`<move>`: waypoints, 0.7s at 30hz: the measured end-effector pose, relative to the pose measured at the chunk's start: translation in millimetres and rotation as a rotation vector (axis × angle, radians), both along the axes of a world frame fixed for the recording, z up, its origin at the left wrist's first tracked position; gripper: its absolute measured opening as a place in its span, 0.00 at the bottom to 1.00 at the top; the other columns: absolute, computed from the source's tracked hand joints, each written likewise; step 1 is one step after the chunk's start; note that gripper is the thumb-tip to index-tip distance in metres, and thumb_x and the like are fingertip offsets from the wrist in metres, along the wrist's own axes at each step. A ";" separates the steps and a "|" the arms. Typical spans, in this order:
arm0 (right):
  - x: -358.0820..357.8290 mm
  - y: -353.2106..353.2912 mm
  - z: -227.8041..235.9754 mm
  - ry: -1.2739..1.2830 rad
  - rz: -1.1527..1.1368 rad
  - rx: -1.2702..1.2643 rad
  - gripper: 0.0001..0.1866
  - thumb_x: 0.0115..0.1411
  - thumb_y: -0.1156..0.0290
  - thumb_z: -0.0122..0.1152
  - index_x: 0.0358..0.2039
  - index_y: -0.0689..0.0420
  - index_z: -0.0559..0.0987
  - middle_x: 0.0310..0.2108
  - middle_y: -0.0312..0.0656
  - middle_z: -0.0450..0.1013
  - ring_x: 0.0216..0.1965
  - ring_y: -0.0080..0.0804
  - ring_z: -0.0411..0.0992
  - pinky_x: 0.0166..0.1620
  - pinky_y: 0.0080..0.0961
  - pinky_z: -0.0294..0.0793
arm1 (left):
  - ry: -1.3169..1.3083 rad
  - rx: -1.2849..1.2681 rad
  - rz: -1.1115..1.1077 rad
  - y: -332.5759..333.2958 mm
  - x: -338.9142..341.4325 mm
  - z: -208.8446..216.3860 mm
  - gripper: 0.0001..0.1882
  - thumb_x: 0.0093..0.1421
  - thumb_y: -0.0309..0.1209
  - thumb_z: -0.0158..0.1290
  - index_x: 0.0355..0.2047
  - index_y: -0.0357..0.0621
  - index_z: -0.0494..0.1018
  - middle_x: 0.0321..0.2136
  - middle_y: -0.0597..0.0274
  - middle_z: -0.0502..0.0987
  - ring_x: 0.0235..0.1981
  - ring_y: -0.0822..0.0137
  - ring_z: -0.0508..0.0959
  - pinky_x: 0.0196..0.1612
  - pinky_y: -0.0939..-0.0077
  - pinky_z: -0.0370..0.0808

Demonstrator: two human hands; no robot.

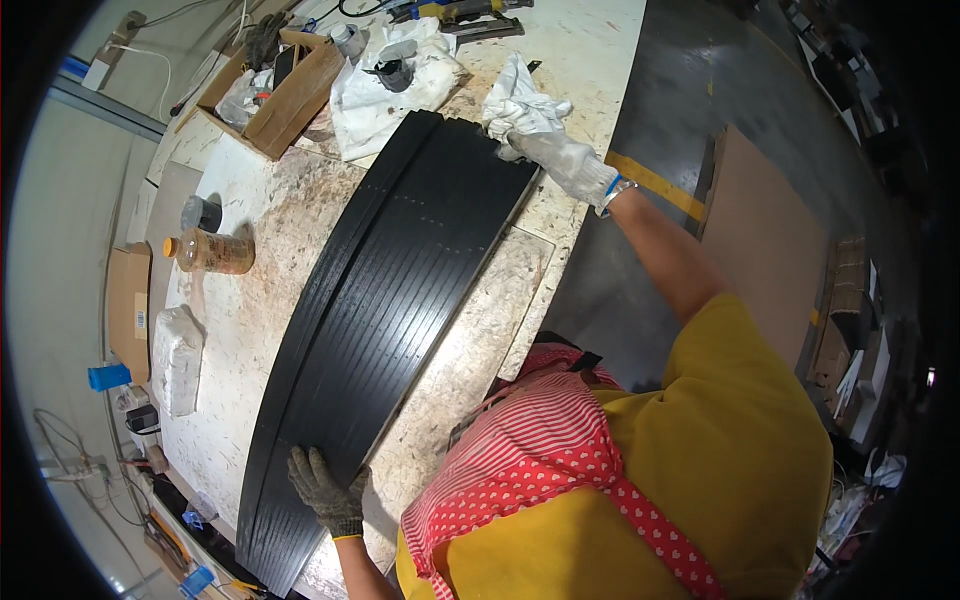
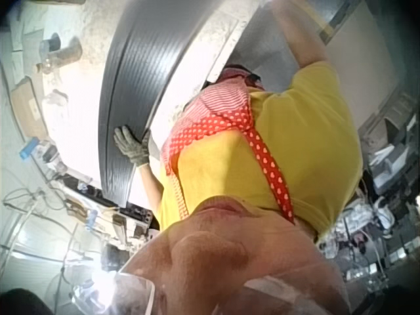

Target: The person cleans black textured panels by applying liquid from a bottle onto a cloth and wiping the surface of each panel.

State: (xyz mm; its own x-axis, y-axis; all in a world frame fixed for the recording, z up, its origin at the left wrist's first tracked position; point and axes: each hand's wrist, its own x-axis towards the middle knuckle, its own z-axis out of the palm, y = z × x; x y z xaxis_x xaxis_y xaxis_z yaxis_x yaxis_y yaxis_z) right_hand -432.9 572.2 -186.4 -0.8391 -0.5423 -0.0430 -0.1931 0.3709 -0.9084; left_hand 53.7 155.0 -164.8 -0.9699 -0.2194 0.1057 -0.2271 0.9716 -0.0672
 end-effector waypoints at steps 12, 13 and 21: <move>-12.3 -16.3 -2.5 -0.200 -0.128 -0.038 0.24 0.71 0.58 0.47 0.55 0.65 0.73 0.44 0.42 0.78 0.46 0.29 0.72 0.53 0.26 0.69 | -0.014 -0.016 0.016 -0.3 1.4 -0.2 0.55 0.44 0.56 0.67 0.67 0.44 0.57 0.67 0.42 0.56 0.68 0.39 0.56 0.68 0.43 0.52; -14.0 -18.1 -1.0 -0.274 -0.167 -0.006 0.24 0.71 0.58 0.47 0.55 0.66 0.73 0.44 0.42 0.77 0.46 0.28 0.72 0.53 0.25 0.69 | -0.009 -0.013 0.014 -0.4 1.5 -0.5 0.55 0.44 0.56 0.67 0.67 0.44 0.57 0.67 0.42 0.56 0.68 0.39 0.56 0.69 0.43 0.52; -2.4 -13.8 20.9 -0.193 -0.087 -0.095 0.27 0.68 0.54 0.51 0.57 0.63 0.73 0.47 0.39 0.77 0.47 0.27 0.72 0.52 0.23 0.70 | -0.013 -0.017 0.021 3.0 2.1 0.9 0.52 0.47 0.57 0.65 0.65 0.41 0.58 0.66 0.39 0.57 0.66 0.35 0.57 0.66 0.38 0.54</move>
